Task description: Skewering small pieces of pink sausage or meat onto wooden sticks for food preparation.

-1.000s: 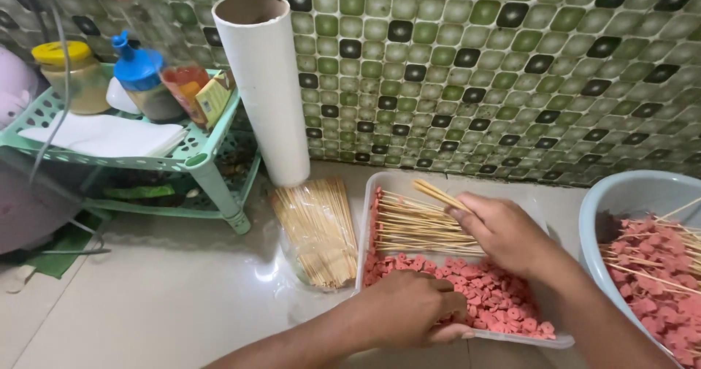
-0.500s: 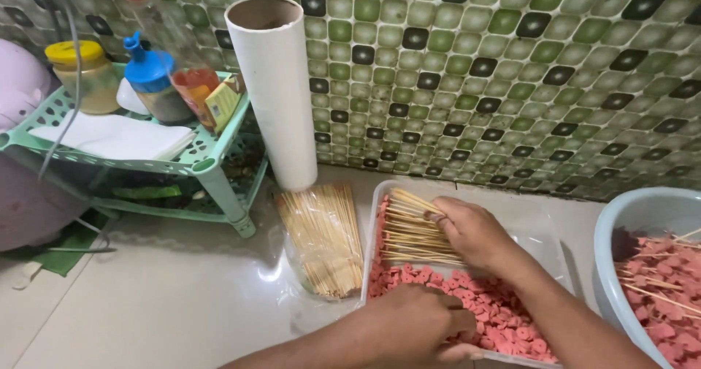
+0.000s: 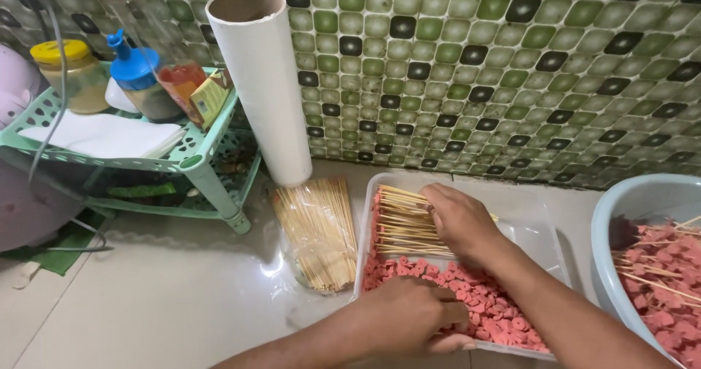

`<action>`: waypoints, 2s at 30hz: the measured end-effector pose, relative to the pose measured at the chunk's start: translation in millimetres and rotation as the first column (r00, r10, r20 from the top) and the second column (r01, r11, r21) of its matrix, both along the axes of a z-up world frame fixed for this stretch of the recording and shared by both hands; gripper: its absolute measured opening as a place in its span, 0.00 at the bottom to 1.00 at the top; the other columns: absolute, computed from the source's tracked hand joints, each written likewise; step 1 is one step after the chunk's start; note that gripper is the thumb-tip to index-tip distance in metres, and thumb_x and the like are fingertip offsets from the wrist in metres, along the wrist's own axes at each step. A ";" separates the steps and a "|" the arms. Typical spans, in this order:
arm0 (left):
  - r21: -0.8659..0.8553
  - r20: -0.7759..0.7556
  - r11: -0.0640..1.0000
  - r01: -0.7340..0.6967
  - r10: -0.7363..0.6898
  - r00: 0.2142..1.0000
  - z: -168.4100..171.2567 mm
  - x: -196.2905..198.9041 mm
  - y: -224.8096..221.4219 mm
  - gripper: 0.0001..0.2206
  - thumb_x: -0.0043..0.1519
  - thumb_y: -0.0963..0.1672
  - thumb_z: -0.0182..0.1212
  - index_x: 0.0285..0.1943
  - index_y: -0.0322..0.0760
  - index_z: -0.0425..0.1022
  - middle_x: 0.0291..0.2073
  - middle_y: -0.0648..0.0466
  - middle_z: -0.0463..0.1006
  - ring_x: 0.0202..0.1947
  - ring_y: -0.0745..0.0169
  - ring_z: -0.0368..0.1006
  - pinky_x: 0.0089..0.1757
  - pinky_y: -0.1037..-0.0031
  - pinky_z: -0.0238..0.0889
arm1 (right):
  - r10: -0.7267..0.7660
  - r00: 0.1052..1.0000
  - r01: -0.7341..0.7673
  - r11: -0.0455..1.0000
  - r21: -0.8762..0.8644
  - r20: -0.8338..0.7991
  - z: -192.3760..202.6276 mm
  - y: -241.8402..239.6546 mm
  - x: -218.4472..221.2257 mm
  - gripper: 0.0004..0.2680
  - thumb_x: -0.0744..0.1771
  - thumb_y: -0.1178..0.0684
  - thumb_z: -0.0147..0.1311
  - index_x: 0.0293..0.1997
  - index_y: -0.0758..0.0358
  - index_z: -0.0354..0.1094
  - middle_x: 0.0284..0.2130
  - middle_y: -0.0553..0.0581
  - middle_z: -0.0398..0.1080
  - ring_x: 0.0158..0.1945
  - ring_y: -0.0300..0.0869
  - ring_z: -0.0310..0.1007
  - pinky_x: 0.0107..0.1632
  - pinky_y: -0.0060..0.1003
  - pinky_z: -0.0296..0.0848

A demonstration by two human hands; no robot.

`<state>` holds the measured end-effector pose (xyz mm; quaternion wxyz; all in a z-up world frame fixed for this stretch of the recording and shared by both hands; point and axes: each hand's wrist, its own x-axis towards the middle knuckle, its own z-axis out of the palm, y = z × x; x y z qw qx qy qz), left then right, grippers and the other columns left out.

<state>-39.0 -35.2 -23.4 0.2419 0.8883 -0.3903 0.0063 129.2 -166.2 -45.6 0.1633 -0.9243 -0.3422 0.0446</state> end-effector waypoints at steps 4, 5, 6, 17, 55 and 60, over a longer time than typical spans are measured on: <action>0.002 -0.022 1.000 -0.008 0.008 1.000 3.9 -0.9 -0.2 0.20 0.69 0.54 0.42 0.46 0.37 0.76 0.34 0.48 0.79 0.33 0.44 0.76 0.32 0.53 0.68 | 0.045 0.997 -0.041 0.998 -0.048 0.071 -12.5 -1.2 5.8 0.10 0.63 0.67 0.38 0.41 0.57 0.62 0.36 0.54 0.68 0.37 0.48 0.66 0.37 0.48 0.63; 0.017 -0.043 1.000 -0.003 0.004 0.999 6.2 -0.8 0.3 0.21 0.69 0.54 0.42 0.47 0.37 0.75 0.34 0.48 0.79 0.33 0.45 0.76 0.33 0.53 0.68 | 0.047 0.996 -0.041 0.997 -0.069 0.078 -12.3 -0.4 5.8 0.11 0.64 0.67 0.38 0.42 0.57 0.62 0.37 0.53 0.69 0.38 0.48 0.67 0.38 0.47 0.65; 0.032 -0.065 0.999 0.002 0.000 0.998 8.4 -0.8 1.0 0.21 0.69 0.54 0.41 0.47 0.37 0.75 0.35 0.48 0.79 0.33 0.45 0.76 0.34 0.53 0.68 | 0.049 0.995 -0.041 0.995 -0.090 0.086 -12.1 0.4 5.6 0.11 0.64 0.67 0.38 0.43 0.56 0.63 0.37 0.53 0.69 0.39 0.47 0.68 0.40 0.47 0.67; -0.007 -0.008 0.999 -0.037 0.037 0.999 -4.0 -0.3 -1.9 0.19 0.68 0.54 0.45 0.43 0.40 0.75 0.31 0.48 0.79 0.32 0.43 0.77 0.33 0.51 0.67 | 0.099 0.961 -0.081 0.994 -0.078 0.259 -26.0 -0.7 13.3 0.10 0.65 0.67 0.40 0.42 0.56 0.62 0.33 0.55 0.68 0.34 0.49 0.68 0.34 0.49 0.69; 0.335 -0.035 0.937 -0.099 0.118 0.992 -6.3 36.4 26.4 0.17 0.56 0.37 0.59 0.54 0.42 0.77 0.43 0.49 0.79 0.43 0.41 0.74 0.33 0.47 0.70 | 0.048 0.956 0.012 0.979 0.203 -0.291 32.6 -73.4 -78.0 0.09 0.69 0.51 0.45 0.52 0.53 0.70 0.37 0.48 0.84 0.37 0.39 0.85 0.40 0.33 0.74; 0.213 0.090 0.973 -0.086 0.068 0.994 -16.6 38.7 30.0 0.17 0.54 0.38 0.61 0.52 0.44 0.77 0.39 0.53 0.78 0.43 0.45 0.72 0.36 0.55 0.67 | 0.076 0.967 -0.016 0.970 0.243 -0.241 35.6 -71.8 -76.4 0.10 0.69 0.53 0.47 0.54 0.53 0.72 0.42 0.46 0.83 0.40 0.40 0.84 0.43 0.34 0.73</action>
